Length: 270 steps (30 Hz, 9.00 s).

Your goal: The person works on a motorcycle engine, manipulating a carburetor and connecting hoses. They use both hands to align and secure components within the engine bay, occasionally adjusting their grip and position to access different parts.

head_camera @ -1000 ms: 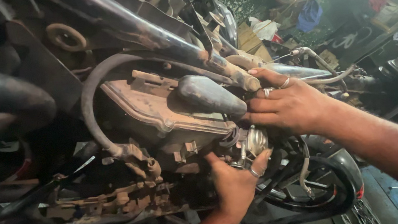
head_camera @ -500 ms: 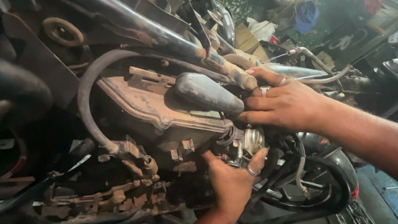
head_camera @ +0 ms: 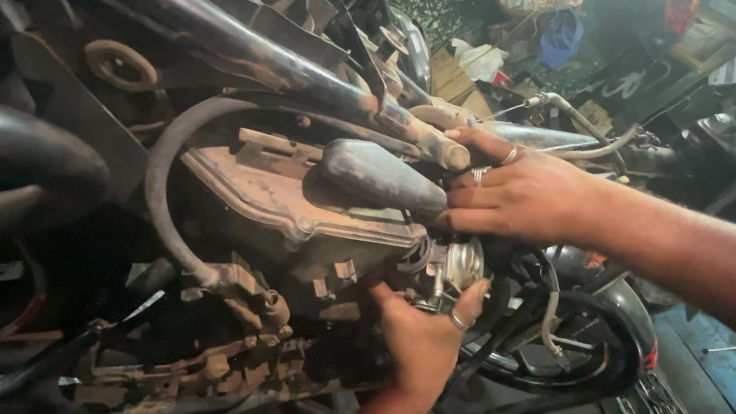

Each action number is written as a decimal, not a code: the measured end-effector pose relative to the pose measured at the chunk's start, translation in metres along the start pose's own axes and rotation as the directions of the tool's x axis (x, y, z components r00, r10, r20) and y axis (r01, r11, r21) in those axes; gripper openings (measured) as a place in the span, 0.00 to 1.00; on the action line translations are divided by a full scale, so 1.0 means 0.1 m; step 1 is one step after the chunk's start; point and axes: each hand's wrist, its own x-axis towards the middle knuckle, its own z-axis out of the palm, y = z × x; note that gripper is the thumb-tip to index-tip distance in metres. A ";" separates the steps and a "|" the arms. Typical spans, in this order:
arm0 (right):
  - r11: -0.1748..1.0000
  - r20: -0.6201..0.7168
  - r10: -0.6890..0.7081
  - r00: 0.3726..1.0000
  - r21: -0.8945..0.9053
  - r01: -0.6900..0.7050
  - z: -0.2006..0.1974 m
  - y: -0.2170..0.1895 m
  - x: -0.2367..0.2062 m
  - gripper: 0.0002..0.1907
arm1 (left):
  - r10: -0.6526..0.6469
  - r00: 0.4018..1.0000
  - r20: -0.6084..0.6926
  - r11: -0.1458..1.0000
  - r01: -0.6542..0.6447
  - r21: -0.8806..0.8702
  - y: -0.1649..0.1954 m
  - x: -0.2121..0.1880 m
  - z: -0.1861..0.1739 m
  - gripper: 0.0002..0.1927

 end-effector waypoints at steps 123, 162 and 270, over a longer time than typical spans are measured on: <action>0.972 0.019 0.128 0.992 -0.202 -0.122 0.15 0.00 0.07 0.12 | 0.085 0.996 0.002 0.993 -0.085 0.080 -0.03 0.15 -0.09 0.50; 0.975 -0.022 0.140 0.990 -0.171 -0.142 0.09 -0.05 0.15 0.16 | 0.117 0.993 -0.001 0.992 -0.117 -0.044 -0.03 0.16 -0.09 0.54; 0.442 -0.470 0.873 0.128 0.654 -0.614 1.71 -1.86 -0.80 0.39 | -0.175 0.804 0.568 -0.379 -0.588 0.715 0.87 0.12 1.25 0.08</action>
